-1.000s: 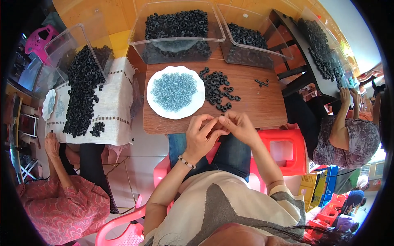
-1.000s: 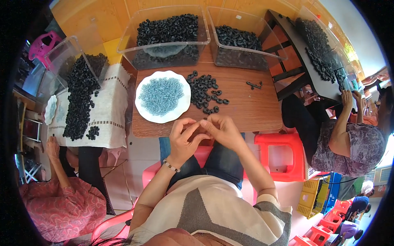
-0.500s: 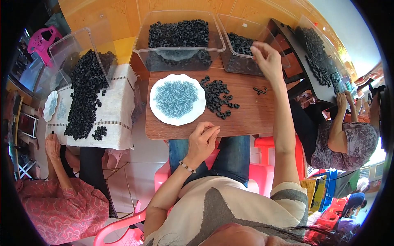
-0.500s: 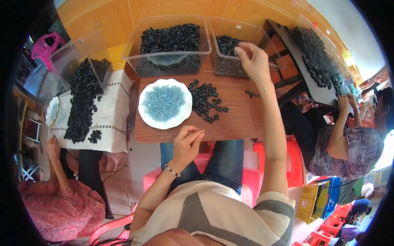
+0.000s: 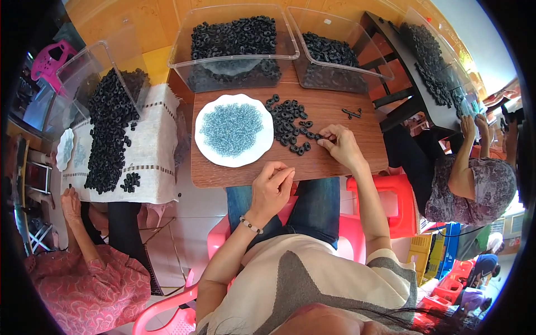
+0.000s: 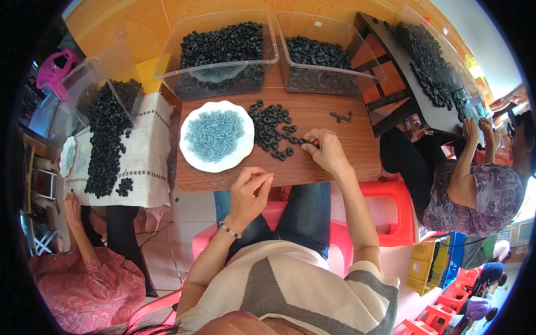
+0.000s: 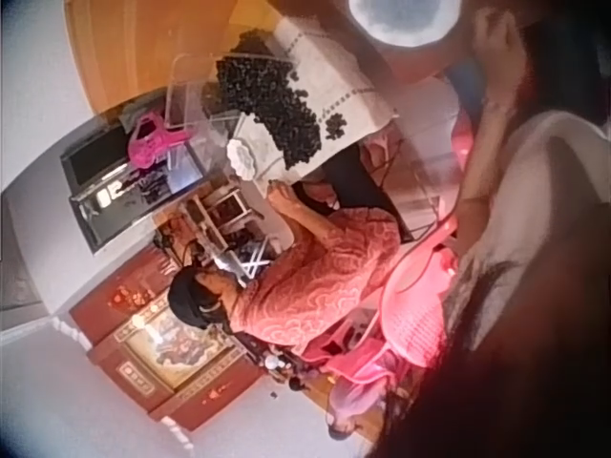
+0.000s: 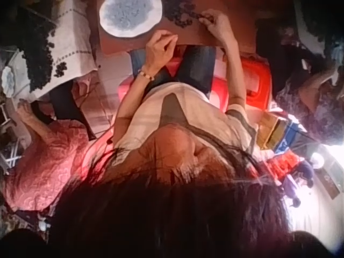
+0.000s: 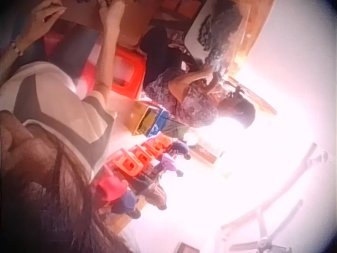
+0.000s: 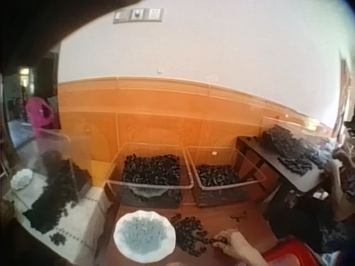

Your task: Manually inserting light blue beads into small black plastic components at a workshop table.

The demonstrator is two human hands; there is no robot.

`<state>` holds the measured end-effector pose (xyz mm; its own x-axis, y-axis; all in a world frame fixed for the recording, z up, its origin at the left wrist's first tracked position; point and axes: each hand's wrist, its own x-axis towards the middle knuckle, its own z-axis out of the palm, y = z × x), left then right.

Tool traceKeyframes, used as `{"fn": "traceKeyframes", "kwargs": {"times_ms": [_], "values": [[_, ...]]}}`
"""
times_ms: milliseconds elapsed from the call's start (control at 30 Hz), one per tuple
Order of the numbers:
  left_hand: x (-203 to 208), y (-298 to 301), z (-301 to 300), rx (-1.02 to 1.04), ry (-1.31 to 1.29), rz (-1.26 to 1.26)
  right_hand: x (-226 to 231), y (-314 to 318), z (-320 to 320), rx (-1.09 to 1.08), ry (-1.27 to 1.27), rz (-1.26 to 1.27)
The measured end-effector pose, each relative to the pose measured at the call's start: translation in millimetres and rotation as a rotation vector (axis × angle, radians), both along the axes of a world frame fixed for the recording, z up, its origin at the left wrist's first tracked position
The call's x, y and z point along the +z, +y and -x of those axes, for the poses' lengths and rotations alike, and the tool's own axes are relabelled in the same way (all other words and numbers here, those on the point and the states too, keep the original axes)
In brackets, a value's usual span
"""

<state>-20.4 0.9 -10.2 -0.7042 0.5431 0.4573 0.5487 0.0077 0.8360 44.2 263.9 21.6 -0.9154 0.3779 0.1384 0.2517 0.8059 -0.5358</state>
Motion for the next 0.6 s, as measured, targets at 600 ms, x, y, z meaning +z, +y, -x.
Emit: {"fn": "traceKeyframes", "kwargs": {"times_ms": [600], "values": [[3.7, -3.6, 6.3, -0.026, -0.146, -0.065, 64.8, -85.0, 5.5, 0.35, -0.096, 0.439]]}}
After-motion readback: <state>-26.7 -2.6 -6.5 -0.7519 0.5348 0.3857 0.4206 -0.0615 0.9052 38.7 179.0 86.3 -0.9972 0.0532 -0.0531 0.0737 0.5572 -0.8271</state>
